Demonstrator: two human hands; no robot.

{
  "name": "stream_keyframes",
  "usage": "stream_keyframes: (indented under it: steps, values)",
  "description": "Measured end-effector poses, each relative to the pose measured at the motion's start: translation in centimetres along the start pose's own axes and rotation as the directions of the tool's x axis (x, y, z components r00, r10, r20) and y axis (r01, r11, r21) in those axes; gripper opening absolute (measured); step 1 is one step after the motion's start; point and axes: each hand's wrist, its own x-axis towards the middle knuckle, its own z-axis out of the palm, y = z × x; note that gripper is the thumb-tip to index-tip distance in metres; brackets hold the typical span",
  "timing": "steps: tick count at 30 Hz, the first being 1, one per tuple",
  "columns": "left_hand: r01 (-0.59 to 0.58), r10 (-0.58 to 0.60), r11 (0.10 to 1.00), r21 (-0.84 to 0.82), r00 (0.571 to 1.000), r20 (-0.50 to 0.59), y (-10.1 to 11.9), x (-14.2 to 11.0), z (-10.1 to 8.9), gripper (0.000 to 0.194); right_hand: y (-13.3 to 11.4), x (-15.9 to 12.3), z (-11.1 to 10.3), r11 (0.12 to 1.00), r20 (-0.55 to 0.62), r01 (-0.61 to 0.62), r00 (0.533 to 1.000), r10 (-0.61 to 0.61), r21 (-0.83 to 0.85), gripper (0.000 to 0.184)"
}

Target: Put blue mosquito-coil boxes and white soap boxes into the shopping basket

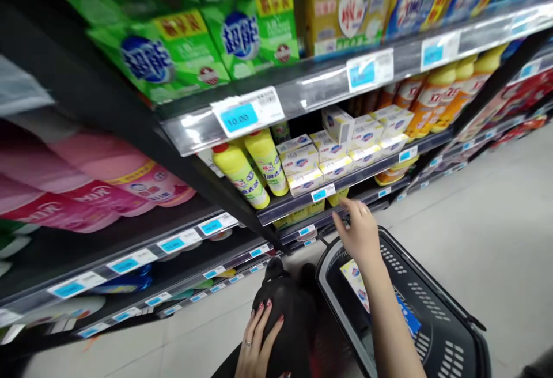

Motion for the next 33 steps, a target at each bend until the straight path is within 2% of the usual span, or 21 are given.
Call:
stream_keyframes:
  steps: [2, 3, 6, 9, 13, 21, 23, 24, 26, 27, 28, 30, 32, 33]
  values:
    - [-0.038, 0.038, 0.999, 0.037, 0.999, 0.006, -0.3, 0.4, -0.5, 0.078, -2.6, 6.8, -0.4, 0.983, 0.061, 0.155, 0.987, -0.15, -0.1, 0.029]
    - [-0.056, 0.056, 0.997, 0.054, 0.998, 0.007, -0.4, 0.6, -0.8, 0.08, -3.7, 9.4, -0.5, 0.963, 0.13, 0.219, 0.971, -0.2, -0.158, 0.032]
    - [-0.072, 0.073, 0.994, 0.087, 0.997, -0.004, -0.7, 1.0, -1.4, 0.082, -5.9, 14.1, 0.1, 0.879, 0.337, 0.339, 0.915, -0.224, -0.335, 0.041]
    - [-0.064, 0.067, 0.993, 0.094, 0.997, -0.025, -0.9, 0.9, -1.5, 0.084, -6.7, 14.9, 1.1, 0.809, 0.442, 0.366, 0.885, -0.149, -0.46, 0.039]
    - [-0.051, 0.051, 0.997, 0.061, 0.999, -0.01, -1.1, 0.3, -1.1, 0.084, -6.6, 14.4, 1.9, 0.771, 0.449, 0.327, 0.891, -0.06, -0.546, 0.05]
    - [0.096, -0.063, 0.973, -0.212, 0.985, 0.159, -0.9, 0.1, -1.6, 0.09, -7.1, 16.1, 1.8, 0.8, 0.499, 0.296, 0.867, 0.005, -0.522, 0.045]
    - [0.163, -0.107, 0.944, -0.288, 0.974, 0.199, -0.6, 0.4, -2.1, 0.086, -6.9, 15.2, 0.9, 0.844, 0.472, 0.254, 0.882, -0.001, -0.472, 0.04]
    - [0.201, -0.131, 0.923, -0.328, 0.966, 0.224, -0.5, 0.6, -2.4, 0.083, -6.7, 14.3, 0.2, 0.885, 0.436, 0.191, 0.9, 0.016, -0.426, 0.037]
    - [0.287, -0.178, 0.86, -0.423, 0.944, 0.278, -0.5, 1.2, -3.2, 0.077, -6.5, 11.5, -1.9, 0.967, 0.338, -0.033, 0.933, 0.12, -0.253, 0.032]
    - [0.329, -0.198, 0.805, -0.494, 0.933, 0.3, -0.6, 1.6, -3.8, 0.073, -6.5, 9.7, -3.4, 0.98, 0.311, -0.164, 0.931, 0.192, -0.114, 0.032]
    - [0.361, -0.206, 0.737, -0.572, 0.925, 0.319, -0.8, 2.0, -4.6, 0.07, -6.9, 7.6, -5.0, 0.959, 0.317, -0.28, 0.914, 0.253, 0.045, 0.036]
    - [0.374, -0.187, 0.545, -0.75, 0.926, 0.327, -1.6, 3.0, -6.9, 0.068, -8.7, 3.1, -8.7, 0.834, 0.422, -0.454, 0.854, 0.306, 0.313, 0.047]
    - [0.327, -0.094, 0.406, -0.854, 0.944, 0.316, -2.4, 4.2, -10.1, 0.08, -11.8, -1.2, -12.3, 0.698, 0.573, -0.573, 0.77, 0.28, 0.429, 0.052]
    - [0.296, -0.022, 0.232, -0.927, 0.954, 0.299, -2.8, 4.7, -11.9, 0.09, -13.7, -3.1, -13.9, 0.657, 0.63, -0.615, 0.73, 0.266, 0.435, 0.05]
